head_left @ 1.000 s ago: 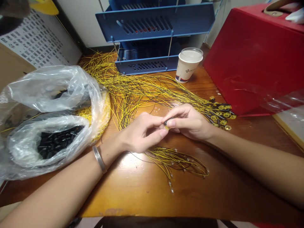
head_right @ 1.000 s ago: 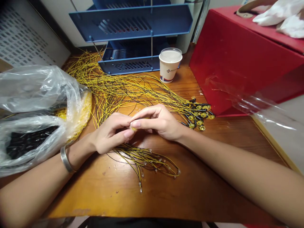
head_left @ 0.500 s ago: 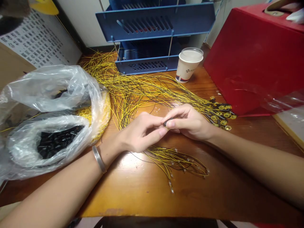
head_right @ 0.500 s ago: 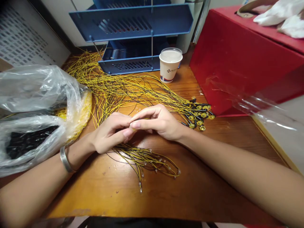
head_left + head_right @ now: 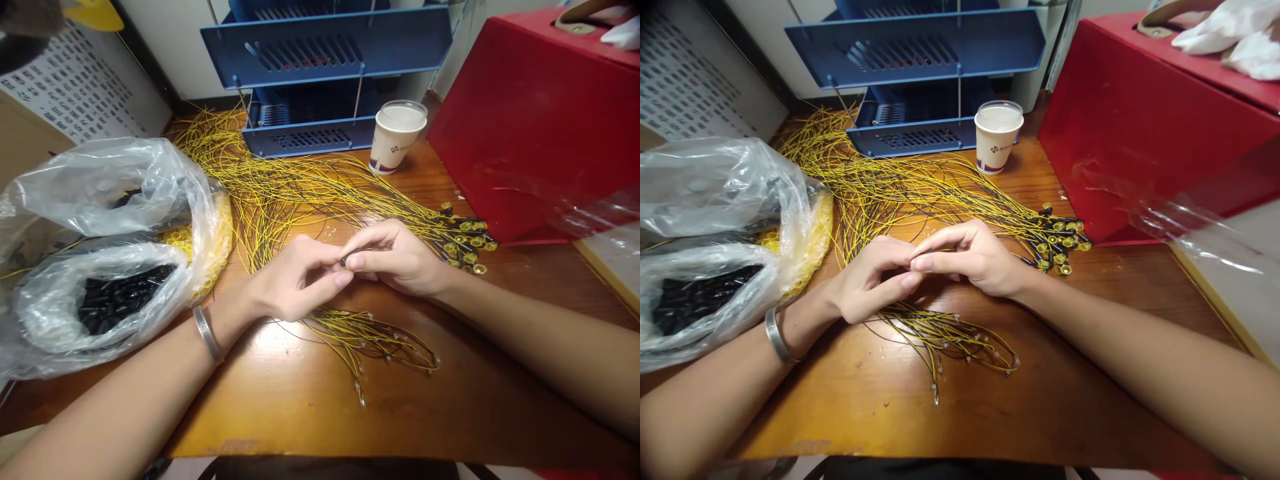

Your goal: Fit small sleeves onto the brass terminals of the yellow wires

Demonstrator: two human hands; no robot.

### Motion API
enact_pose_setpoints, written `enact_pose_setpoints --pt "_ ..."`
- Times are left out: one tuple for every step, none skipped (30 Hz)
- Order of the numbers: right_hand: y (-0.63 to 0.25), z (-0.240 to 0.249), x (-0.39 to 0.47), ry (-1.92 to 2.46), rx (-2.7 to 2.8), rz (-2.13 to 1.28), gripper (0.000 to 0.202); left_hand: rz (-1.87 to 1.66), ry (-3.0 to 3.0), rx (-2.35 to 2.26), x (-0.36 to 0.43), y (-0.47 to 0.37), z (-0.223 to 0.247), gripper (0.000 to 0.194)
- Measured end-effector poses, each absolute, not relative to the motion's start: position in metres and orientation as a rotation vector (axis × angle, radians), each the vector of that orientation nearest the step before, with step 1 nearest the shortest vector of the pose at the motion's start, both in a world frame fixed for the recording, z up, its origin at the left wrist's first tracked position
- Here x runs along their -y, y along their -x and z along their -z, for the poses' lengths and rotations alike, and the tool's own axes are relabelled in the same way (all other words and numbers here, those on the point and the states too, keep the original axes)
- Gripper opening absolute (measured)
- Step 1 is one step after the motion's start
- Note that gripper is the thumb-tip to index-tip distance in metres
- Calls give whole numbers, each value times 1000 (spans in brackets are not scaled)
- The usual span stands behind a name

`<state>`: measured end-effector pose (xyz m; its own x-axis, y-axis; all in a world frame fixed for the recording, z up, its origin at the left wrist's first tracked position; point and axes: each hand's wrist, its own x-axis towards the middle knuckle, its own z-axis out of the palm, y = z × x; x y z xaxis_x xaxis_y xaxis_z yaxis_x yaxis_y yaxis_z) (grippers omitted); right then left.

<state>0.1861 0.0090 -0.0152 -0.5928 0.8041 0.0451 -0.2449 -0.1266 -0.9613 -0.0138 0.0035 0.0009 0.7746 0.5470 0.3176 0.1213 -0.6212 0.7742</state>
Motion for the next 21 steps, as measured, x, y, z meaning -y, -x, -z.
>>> enact_pose_setpoints --pt "-186 15 -9 659 1405 -1807 13 -685 -2186 -502 -3 14 -1 31" --pt "-186 15 -9 666 1406 -1804 14 -676 -2182 -506 -3 14 -1 31" --pt "-186 15 -9 673 1404 -1801 14 -668 -2169 -509 -4 14 -1 30" --pt "-186 15 -9 679 1396 -1799 15 -661 -2147 -507 -4 14 -1 30" --pt "-186 15 -9 682 1384 -1801 15 -652 -2123 -504 -4 15 -1 30" --pt "-186 15 -9 682 1370 -1804 15 -644 -2099 -503 -4 15 -1 31" --pt "-186 14 -9 680 1358 -1809 16 -638 -2082 -501 -4 15 -1 33" --pt "-186 14 -9 676 1349 -1815 15 -637 -2074 -501 -4 15 -1 34" --pt "-186 14 -9 672 1346 -1818 15 -639 -2075 -504 -4 14 -1 33" --pt "-187 14 -9 669 1348 -1818 14 -643 -2083 -509 -4 14 -2 32" --pt "-187 15 -9 664 1357 -1817 14 -646 -2095 -518 -3 13 -2 29" --pt "-186 16 -9 657 1366 -1815 13 -650 -2104 -529 -3 13 -2 28" --pt "-186 17 -9 646 1369 -1813 13 -657 -2103 -543 -3 12 -3 27" --pt "-185 18 -9 636 1360 -1807 13 -668 -2090 -558 -2 12 -3 27" --pt "-184 18 -8 631 1338 -1792 14 -684 -2060 -577 -2 11 -3 28" --pt "-183 19 -8 633 1308 -1767 17 -705 -2013 -604 -1 11 -3 31" --pt "-182 19 -7 645 1273 -1730 19 -725 -1953 -634 -1 11 -3 34" --pt "-180 19 -6 666 1240 -1679 22 -747 -1886 -660 -1 11 -3 36" --pt "-178 18 -4 698 1222 -1616 23 -764 -1825 -684 -2 10 -3 38" --pt "-177 16 -3 735 1221 -1544 24 -781 -1776 -702 -2 10 -2 40" --pt "-175 15 -1 775 1233 -1465 24 -796 -1743 -710 -3 10 -1 42"
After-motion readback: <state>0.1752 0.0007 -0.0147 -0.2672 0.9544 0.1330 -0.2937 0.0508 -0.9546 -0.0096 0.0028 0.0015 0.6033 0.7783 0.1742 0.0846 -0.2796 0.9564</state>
